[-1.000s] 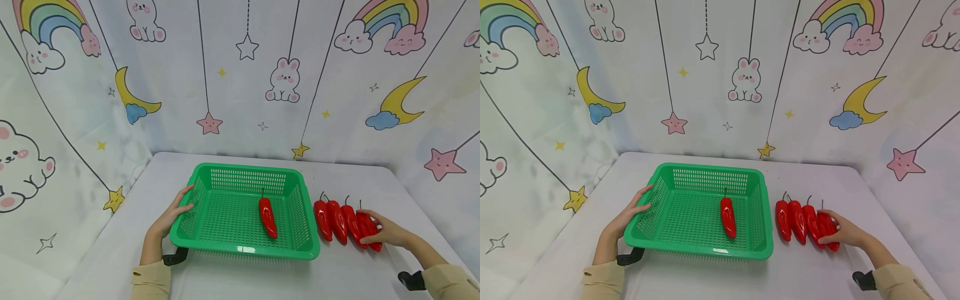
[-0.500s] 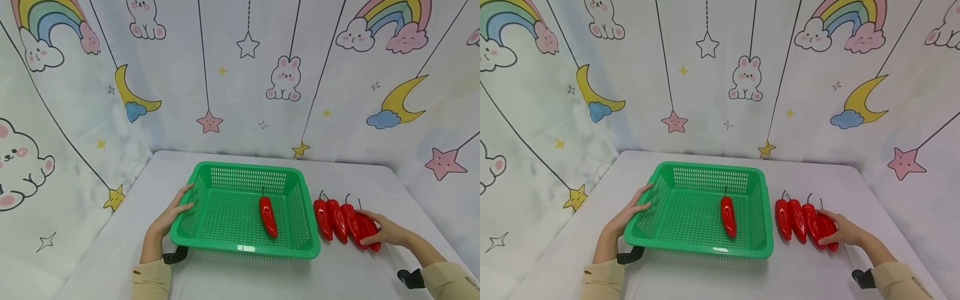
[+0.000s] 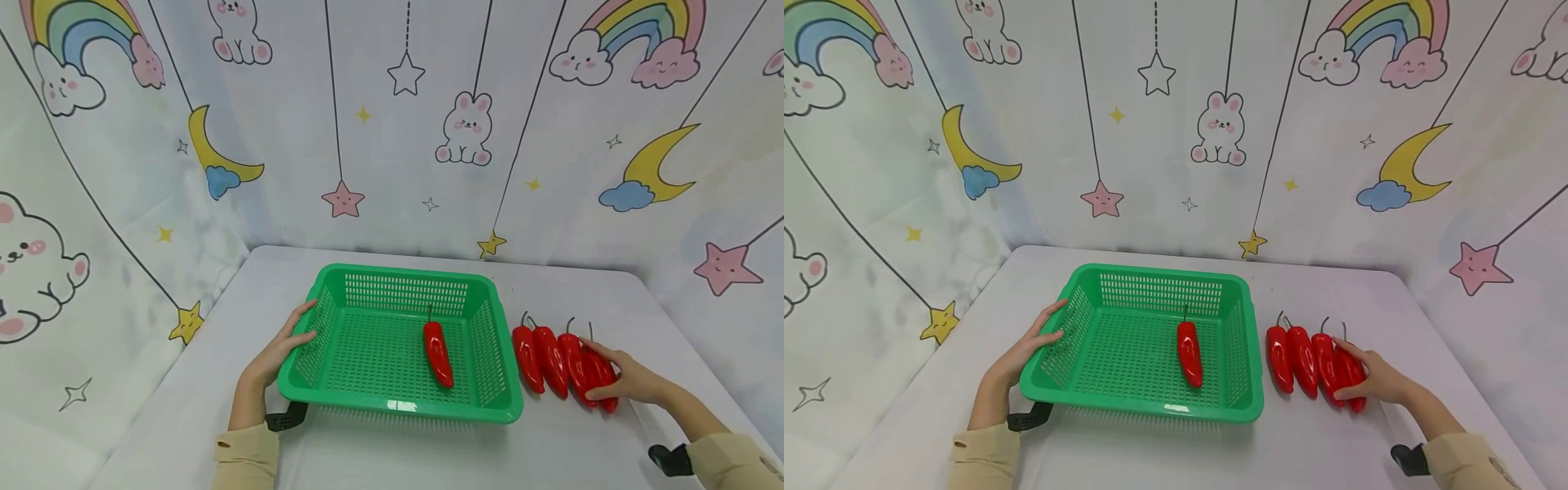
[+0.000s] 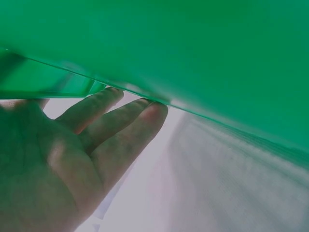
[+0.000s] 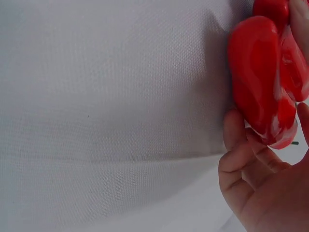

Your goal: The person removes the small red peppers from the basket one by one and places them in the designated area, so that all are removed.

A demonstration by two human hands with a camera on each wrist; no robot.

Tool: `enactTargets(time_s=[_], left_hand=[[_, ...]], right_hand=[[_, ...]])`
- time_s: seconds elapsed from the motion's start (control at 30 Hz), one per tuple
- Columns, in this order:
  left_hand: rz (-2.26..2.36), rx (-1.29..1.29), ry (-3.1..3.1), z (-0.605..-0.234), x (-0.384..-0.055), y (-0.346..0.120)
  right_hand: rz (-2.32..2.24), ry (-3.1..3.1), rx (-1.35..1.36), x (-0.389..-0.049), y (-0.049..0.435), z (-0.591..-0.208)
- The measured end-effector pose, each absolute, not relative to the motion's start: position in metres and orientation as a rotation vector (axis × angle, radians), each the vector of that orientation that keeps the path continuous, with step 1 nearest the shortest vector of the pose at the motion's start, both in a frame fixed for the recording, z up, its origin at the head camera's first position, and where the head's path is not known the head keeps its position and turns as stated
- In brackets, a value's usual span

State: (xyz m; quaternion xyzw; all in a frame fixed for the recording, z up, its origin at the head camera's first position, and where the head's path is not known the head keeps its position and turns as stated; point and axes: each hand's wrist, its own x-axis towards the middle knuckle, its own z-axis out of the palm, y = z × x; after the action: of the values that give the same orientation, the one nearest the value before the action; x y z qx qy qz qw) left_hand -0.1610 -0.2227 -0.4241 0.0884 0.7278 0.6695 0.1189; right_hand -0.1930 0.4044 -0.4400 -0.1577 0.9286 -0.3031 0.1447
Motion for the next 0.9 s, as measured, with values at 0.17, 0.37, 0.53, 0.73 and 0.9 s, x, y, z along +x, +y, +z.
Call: enactTargets(time_s=[0.17,0.37,0.53,0.73,0.9], left_hand=[[1.95,0.258,2.141,-0.424,-0.161,-0.221],[1.945,0.251,2.155,-0.424,-0.161,-0.222],[1.952,0.255,2.142,-0.424,-0.16,-0.222],[1.964,0.255,2.112,-0.423,-0.16,-0.222],[1.961,0.255,2.121,-0.424,-0.16,-0.222]], right_hand=[[-0.891,2.708,-0.457,-0.19,0.401,-0.435],[-0.853,2.749,-0.421,-0.186,0.4,-0.431],[-0.787,2.822,-0.421,-0.186,0.402,-0.424],[-0.764,2.89,-0.347,-0.184,0.403,-0.404],[-0.779,2.953,-0.372,-0.185,0.398,-0.391]])
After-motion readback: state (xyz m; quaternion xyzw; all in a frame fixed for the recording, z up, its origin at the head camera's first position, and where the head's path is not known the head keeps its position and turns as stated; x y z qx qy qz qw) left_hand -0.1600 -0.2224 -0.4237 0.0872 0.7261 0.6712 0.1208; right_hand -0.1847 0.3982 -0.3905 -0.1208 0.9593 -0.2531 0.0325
